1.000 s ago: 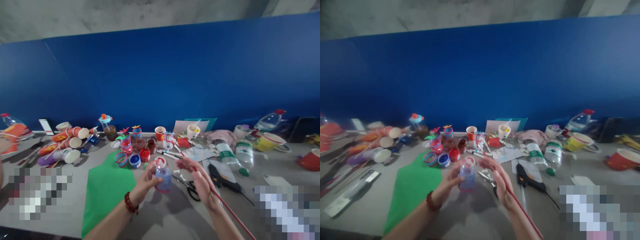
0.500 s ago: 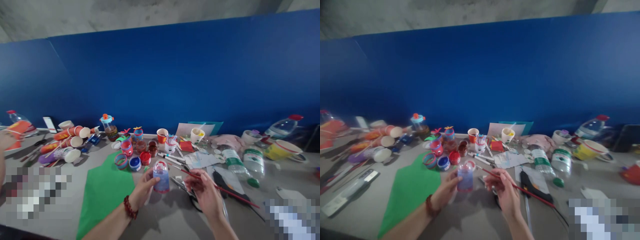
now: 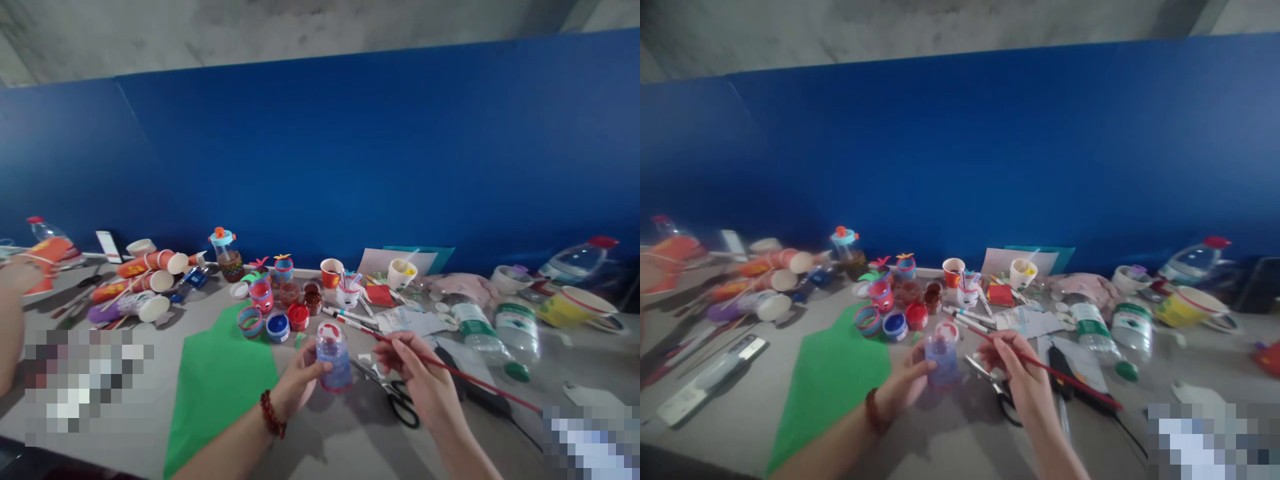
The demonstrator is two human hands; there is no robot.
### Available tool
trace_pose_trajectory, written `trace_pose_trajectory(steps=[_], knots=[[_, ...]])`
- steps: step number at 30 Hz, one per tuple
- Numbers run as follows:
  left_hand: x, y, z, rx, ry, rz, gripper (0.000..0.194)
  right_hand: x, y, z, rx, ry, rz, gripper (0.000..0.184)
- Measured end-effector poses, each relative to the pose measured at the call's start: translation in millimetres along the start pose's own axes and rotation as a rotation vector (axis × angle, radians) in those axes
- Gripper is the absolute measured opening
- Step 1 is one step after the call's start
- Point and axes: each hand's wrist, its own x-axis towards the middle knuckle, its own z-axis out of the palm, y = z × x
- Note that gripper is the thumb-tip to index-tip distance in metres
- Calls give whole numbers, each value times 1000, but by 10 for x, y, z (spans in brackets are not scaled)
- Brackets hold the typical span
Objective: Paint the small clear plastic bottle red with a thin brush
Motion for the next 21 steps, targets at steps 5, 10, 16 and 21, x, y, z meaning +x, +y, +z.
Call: trace_pose_trajectory(steps=[5, 10, 16, 21], knots=[[-48, -8, -48, -24, -142, -37, 61, 269, -139, 221, -133, -60, -45, 38], [-92, 5, -65, -34, -300, -43, 68, 706, 86, 614, -323, -236, -29, 53], [-111, 50, -25, -5, -329, -59, 70, 954, 452, 897, -395, -286, -52, 63], [-96, 28, -20, -1, -326, -50, 69, 988, 539, 945, -433, -266, -77, 60]])
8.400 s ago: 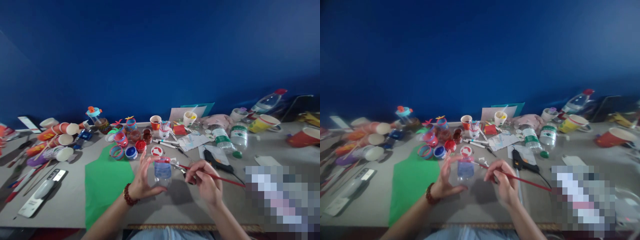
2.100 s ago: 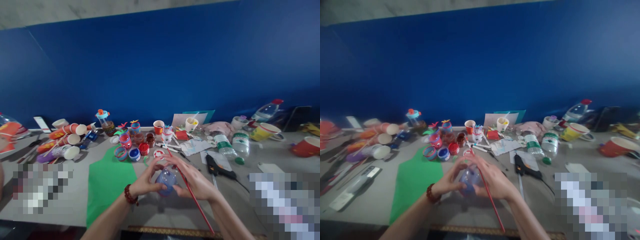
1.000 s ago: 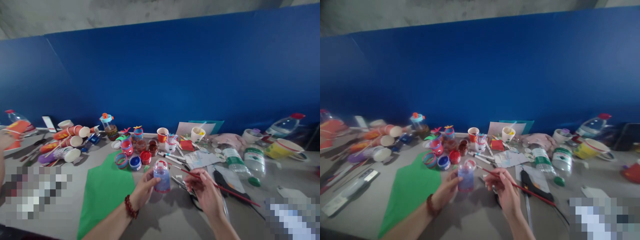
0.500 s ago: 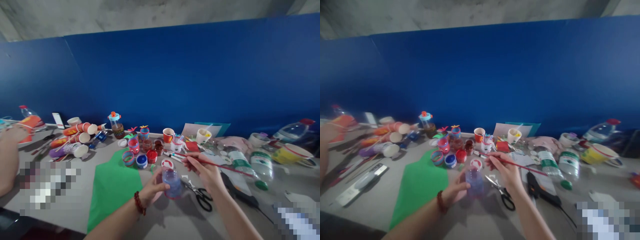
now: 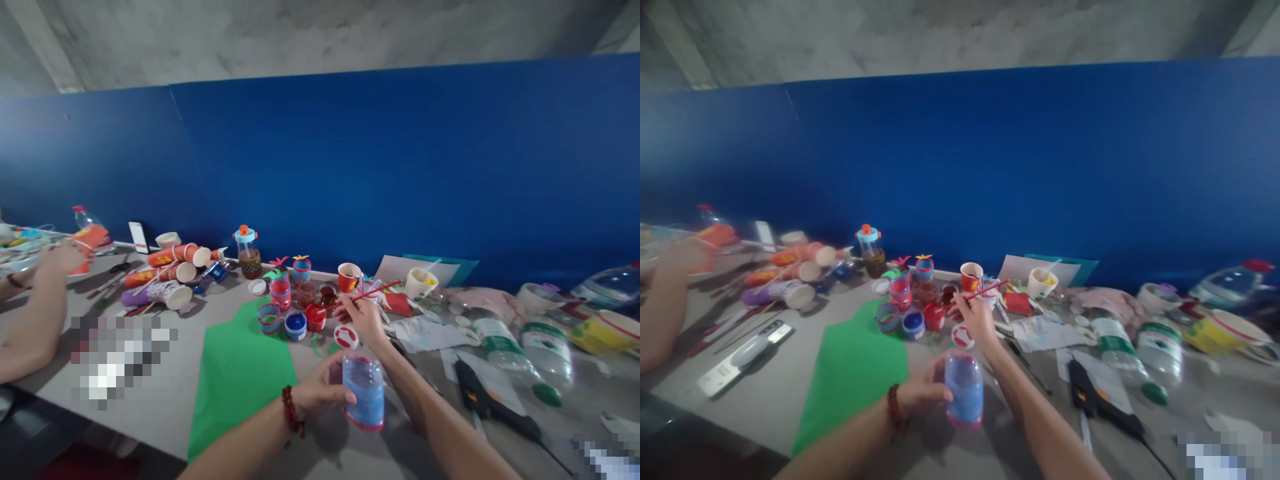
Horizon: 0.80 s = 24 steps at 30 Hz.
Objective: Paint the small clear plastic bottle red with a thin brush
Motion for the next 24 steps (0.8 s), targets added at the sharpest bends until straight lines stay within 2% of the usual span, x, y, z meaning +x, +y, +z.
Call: trace_pose_trajectory(steps=[8, 24], knots=[[-15, 46, 10, -3, -2, -8, 67, 65, 79, 36, -68, -7, -4, 64], [14, 8, -17, 15, 6, 16, 69, 111, -82, 75, -282, -93, -114, 48]])
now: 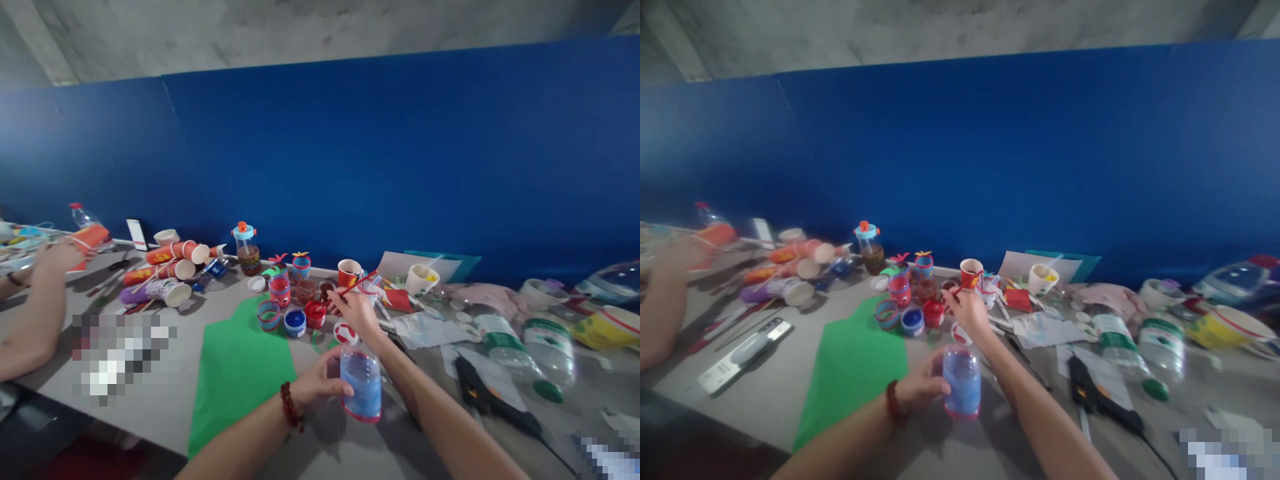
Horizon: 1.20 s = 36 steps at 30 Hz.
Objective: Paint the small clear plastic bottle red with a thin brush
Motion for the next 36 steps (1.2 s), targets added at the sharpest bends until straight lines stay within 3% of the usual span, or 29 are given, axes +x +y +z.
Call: trace_pose_trajectory(steps=[7, 12, 15, 19, 21, 25, 31, 36], knots=[[-9, 4, 12, -25, 29, -11, 68, -8, -36, -23, 25, 38, -8, 47], [23, -48, -37, -28, 111, 19, 66, -93, -106, -266, 115, 178, 1, 50], [63, -83, -75, -34, 192, 62, 64, -325, -205, -529, 209, 305, 13, 54], [71, -75, -82, -45, 258, 57, 61, -843, -351, -812, 567, 635, -24, 43], [57, -54, -68, -39, 291, 40, 61, -1093, -383, -873, 617, 699, -8, 39], [48, -26, -36, 1, 325, 15, 59, -1365, -309, -848, 647, 673, 12, 37], [82, -34, -34, 36, 328, -34, 62, -1408, -95, -712, 698, 655, 53, 35], [55, -32, -39, 28, 345, -70, 62, -1434, -44, -721, 714, 675, 26, 32]])
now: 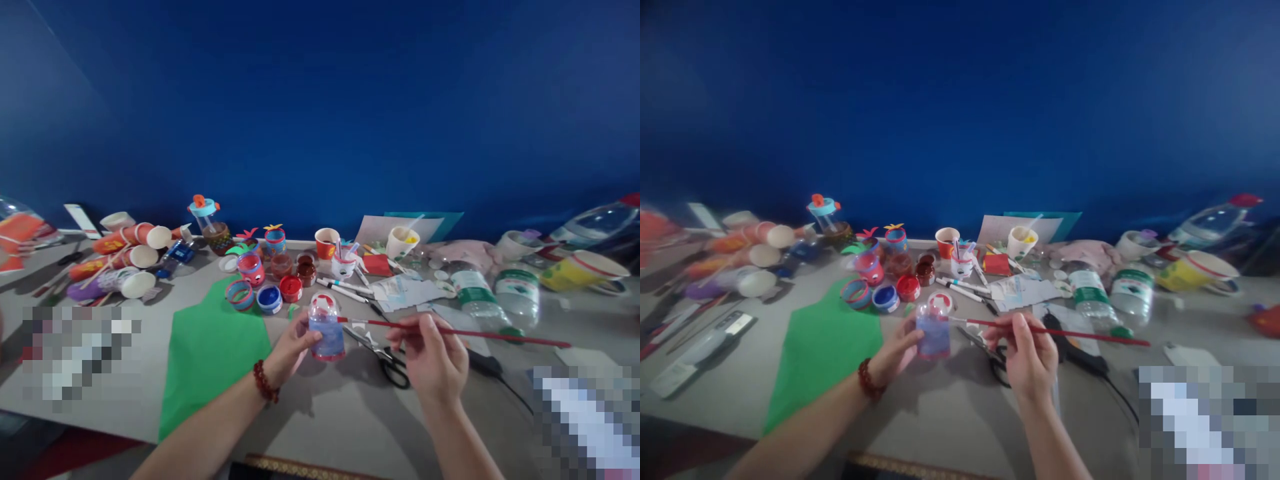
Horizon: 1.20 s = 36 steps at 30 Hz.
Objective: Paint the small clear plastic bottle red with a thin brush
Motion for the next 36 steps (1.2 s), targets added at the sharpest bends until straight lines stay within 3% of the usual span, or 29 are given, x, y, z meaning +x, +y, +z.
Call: trace_pose_trajectory(steps=[12, 22, 36], knots=[[3, -16, -13, -18, 22, -12, 57, -41, 29, 37, -37, -41, 7, 33], [18, -52, -49, -15, 10, 5, 57, 23, 41, 134, -10, 188, 185, 52], [44, -60, -36, -9, 19, 38, 56, 9, 150, 104, -47, 146, 184, 50]])
